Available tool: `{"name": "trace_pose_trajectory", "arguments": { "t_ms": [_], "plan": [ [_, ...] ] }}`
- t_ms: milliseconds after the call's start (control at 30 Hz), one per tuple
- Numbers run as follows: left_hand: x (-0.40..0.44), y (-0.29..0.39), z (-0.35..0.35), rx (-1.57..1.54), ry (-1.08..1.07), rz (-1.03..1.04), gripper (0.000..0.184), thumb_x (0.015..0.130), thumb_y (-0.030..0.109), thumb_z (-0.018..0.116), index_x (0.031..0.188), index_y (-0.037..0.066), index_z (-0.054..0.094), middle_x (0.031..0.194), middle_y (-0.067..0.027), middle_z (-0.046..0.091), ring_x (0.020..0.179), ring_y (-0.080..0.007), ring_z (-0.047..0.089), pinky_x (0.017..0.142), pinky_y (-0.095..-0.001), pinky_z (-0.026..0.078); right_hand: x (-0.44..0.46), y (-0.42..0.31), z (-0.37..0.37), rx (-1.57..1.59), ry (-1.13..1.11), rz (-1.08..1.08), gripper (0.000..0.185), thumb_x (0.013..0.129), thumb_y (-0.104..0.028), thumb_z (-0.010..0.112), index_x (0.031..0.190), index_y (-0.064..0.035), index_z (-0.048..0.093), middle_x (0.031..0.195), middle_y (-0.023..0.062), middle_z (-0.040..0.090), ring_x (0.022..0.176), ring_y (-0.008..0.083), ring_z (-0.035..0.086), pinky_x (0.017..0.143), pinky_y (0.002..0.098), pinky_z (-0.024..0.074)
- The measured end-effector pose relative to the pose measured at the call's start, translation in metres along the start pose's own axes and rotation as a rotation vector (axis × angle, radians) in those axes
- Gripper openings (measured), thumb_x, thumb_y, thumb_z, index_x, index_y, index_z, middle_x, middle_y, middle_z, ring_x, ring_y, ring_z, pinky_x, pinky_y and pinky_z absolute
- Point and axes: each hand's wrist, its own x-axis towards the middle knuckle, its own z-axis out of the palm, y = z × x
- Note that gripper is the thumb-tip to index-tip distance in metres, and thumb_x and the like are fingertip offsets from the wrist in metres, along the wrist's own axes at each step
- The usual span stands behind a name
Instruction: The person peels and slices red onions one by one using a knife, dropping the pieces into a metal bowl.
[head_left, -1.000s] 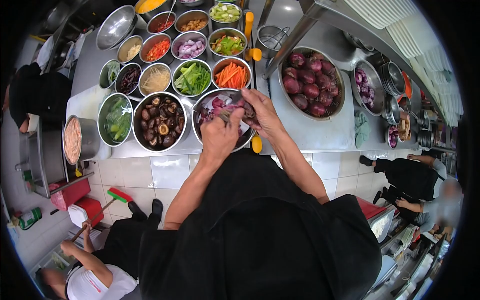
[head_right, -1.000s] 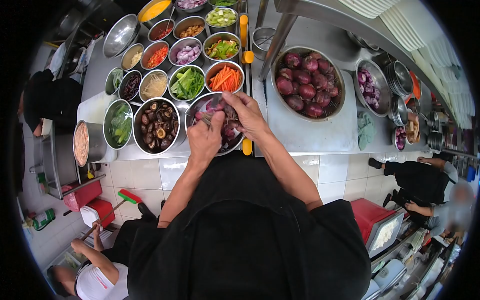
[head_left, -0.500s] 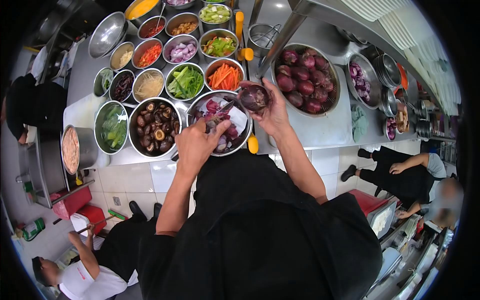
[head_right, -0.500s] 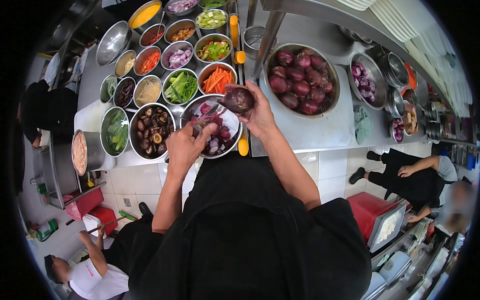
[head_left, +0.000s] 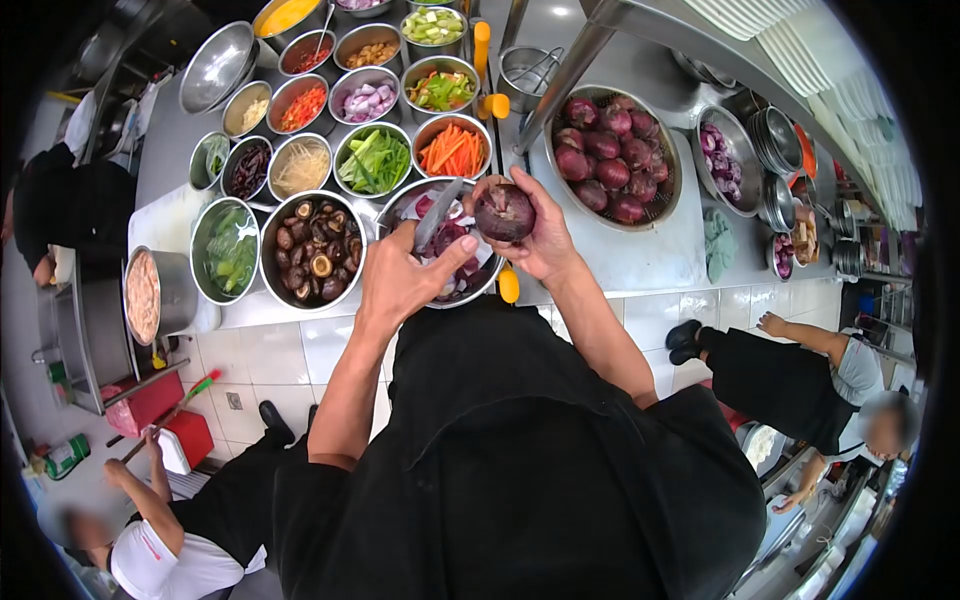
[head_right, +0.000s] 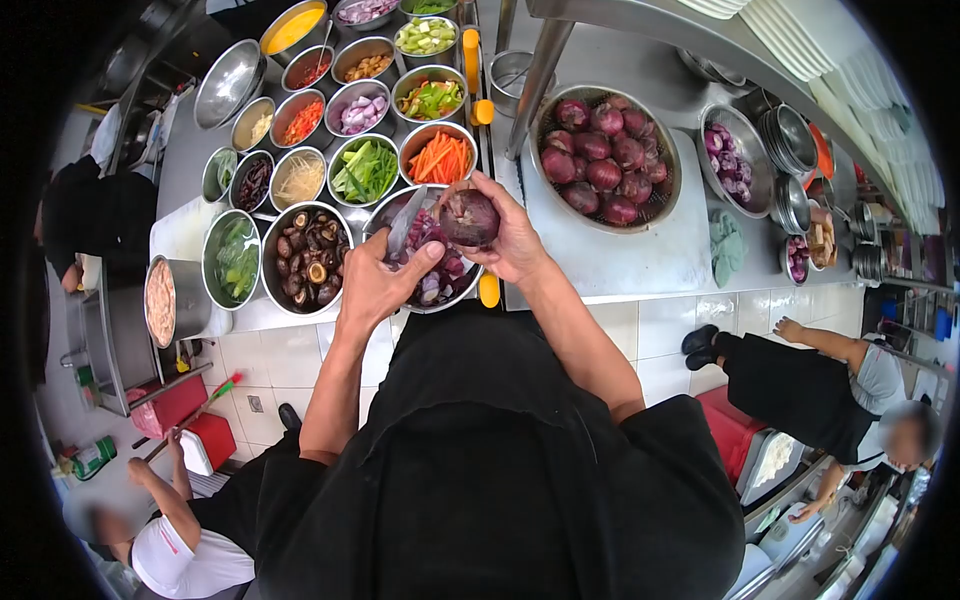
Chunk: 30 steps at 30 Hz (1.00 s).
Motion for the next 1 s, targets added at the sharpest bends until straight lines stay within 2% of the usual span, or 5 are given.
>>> {"name": "trace_pose_trajectory", "arguments": {
  "t_ms": [167, 367, 633, 833, 1000],
  "plan": [
    [0.002, 0.005, 0.007, -0.104, -0.033, 0.064, 0.069, 0.063, 0.058, 0.082, 0.080, -0.007, 0.066, 0.065, -0.0194, 0.065, 0.061, -0.0305, 0.068, 0.059, -0.0375, 0.053, -0.001, 0.011, 0.009, -0.126, 0.081, -0.114, 0.036, 0.096, -0.036, 0.042, 0.105, -0.0054, 0.057, 0.092, 0.0078, 0.064, 0.066, 0.0125, 0.060, 0.042, 0.0193, 0.0401],
    [0.007, -0.002, 0.016, -0.053, -0.020, 0.197, 0.069, 0.059, 0.055, 0.085, 0.085, -0.006, 0.067, 0.067, -0.0171, 0.066, 0.062, -0.0274, 0.068, 0.060, -0.0358, 0.053, -0.004, 0.017, 0.024, -0.159, 0.112, -0.180, 0.034, 0.096, -0.028, 0.038, 0.115, -0.0051, 0.054, 0.106, 0.0059, 0.061, 0.095, 0.0148, 0.061, 0.088, 0.0286, 0.0487],
    [0.011, -0.007, 0.015, 0.059, -0.037, 0.274, 0.060, 0.063, 0.047, 0.086, 0.091, -0.003, 0.068, 0.065, -0.0114, 0.067, 0.059, -0.0166, 0.067, 0.057, -0.0326, 0.053, -0.009, 0.022, 0.035, -0.228, 0.140, -0.221, 0.033, 0.094, -0.023, 0.038, 0.115, -0.0027, 0.053, 0.108, 0.0057, 0.059, 0.097, 0.0146, 0.059, 0.090, 0.0291, 0.0463],
    [0.007, -0.003, 0.032, -0.110, 0.066, 0.213, 0.064, 0.066, 0.054, 0.082, 0.080, -0.006, 0.064, 0.063, -0.0186, 0.064, 0.057, -0.0327, 0.067, 0.053, -0.0380, 0.051, 0.002, 0.026, 0.019, -0.320, 0.131, -0.398, 0.023, 0.093, -0.023, 0.039, 0.095, -0.0039, 0.051, 0.094, 0.0069, 0.058, 0.084, 0.0144, 0.056, 0.079, 0.0289, 0.0457],
    [-0.003, -0.017, 0.044, -0.161, 0.101, 0.260, 0.049, 0.076, 0.045, 0.078, 0.086, -0.002, 0.067, 0.068, -0.0118, 0.068, 0.059, -0.0197, 0.067, 0.053, -0.0321, 0.051, 0.001, 0.027, 0.023, -0.441, 0.196, -0.370, 0.025, 0.092, -0.024, 0.039, 0.091, -0.0029, 0.054, 0.088, 0.0080, 0.059, 0.079, 0.0158, 0.057, 0.075, 0.0277, 0.0459]
  ]
}}
